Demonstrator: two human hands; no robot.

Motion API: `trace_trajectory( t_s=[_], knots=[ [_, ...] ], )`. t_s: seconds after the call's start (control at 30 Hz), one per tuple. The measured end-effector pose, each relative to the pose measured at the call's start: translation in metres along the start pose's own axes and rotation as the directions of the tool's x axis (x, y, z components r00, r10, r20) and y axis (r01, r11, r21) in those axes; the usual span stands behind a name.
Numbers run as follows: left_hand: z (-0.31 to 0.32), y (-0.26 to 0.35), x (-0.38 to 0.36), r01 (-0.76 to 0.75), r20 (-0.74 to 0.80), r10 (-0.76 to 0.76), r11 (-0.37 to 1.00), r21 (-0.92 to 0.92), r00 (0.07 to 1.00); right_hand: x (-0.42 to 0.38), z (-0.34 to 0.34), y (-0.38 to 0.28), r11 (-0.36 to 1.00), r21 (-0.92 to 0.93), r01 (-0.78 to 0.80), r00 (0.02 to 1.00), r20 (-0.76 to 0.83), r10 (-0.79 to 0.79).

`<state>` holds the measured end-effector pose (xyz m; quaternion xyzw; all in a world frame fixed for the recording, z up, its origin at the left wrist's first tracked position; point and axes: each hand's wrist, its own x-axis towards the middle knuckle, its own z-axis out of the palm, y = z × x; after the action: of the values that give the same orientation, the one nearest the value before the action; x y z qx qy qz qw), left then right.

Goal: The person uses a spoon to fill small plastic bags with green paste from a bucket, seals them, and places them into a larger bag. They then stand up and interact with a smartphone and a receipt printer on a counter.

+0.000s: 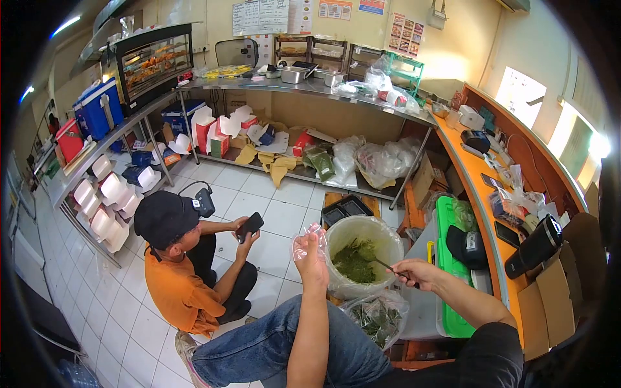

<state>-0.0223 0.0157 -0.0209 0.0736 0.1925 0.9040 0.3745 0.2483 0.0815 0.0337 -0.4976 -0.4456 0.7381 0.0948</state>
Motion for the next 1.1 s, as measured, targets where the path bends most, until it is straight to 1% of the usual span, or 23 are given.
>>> trace_trajectory(
  t_s=[0.03, 0.1, 0.23, 0.33, 0.4, 0.57, 0.63, 0.77, 0.97, 1.03, 1.1],
  knots=[
    [0.001, 0.001, 0.0, 0.0, 0.001, 0.0, 1.0, 0.001, 1.0, -0.001, 0.001, -0.001, 0.999, -0.03, -0.016, 1.0, 0.012, 0.017],
    [0.002, 0.001, -0.001, -0.005, 0.015, 0.005, 1.0, -0.02, 1.0, -0.004, 0.003, -0.003, 0.999, -0.033, -0.01, 1.0, 0.003, 0.01],
    [0.0, 0.0, 0.0, 0.019, 0.029, -0.019, 1.0, -0.004, 0.999, -0.004, 0.002, 0.0, 0.999, -0.022, 0.026, 0.999, -0.031, -0.027],
    [0.002, 0.0, 0.0, -0.004, 0.056, 0.003, 1.0, 0.012, 0.998, -0.005, 0.004, 0.001, 0.998, -0.045, 0.043, 0.998, -0.047, -0.045],
    [0.003, 0.001, -0.002, 0.016, 0.049, -0.016, 1.0, 0.007, 0.999, -0.005, 0.001, 0.002, 0.998, -0.047, 0.041, 0.998, -0.042, -0.043],
    [0.005, 0.002, -0.005, 0.004, 0.069, -0.004, 1.0, 0.003, 0.998, -0.009, 0.005, 0.0, 0.998, -0.04, 0.048, 0.997, -0.055, -0.051],
    [0.004, 0.002, -0.004, -0.004, 0.084, 0.004, 1.0, 0.002, 0.996, -0.008, 0.005, 0.001, 0.996, -0.042, 0.084, 0.994, -0.067, -0.087],
    [0.001, 0.001, -0.002, 0.009, 0.075, -0.013, 0.999, 0.053, 0.997, -0.003, -0.001, 0.006, 0.995, -0.054, 0.078, 0.996, -0.043, -0.081],
    [0.004, 0.002, -0.006, 0.026, 0.053, -0.031, 0.996, 0.09, 0.998, -0.004, -0.001, 0.009, 0.998, 0.006, 0.066, 0.994, -0.092, -0.066],
    [0.005, 0.003, -0.005, 0.023, 0.053, -0.028, 0.996, 0.09, 0.998, -0.006, 0.001, 0.007, 0.997, -0.04, 0.063, 0.995, -0.07, -0.065],
    [0.002, 0.001, -0.004, 0.038, 0.067, -0.044, 0.995, 0.09, 0.997, -0.006, 0.001, 0.007, 0.998, -0.04, 0.053, 0.996, -0.067, -0.056]
  ],
)
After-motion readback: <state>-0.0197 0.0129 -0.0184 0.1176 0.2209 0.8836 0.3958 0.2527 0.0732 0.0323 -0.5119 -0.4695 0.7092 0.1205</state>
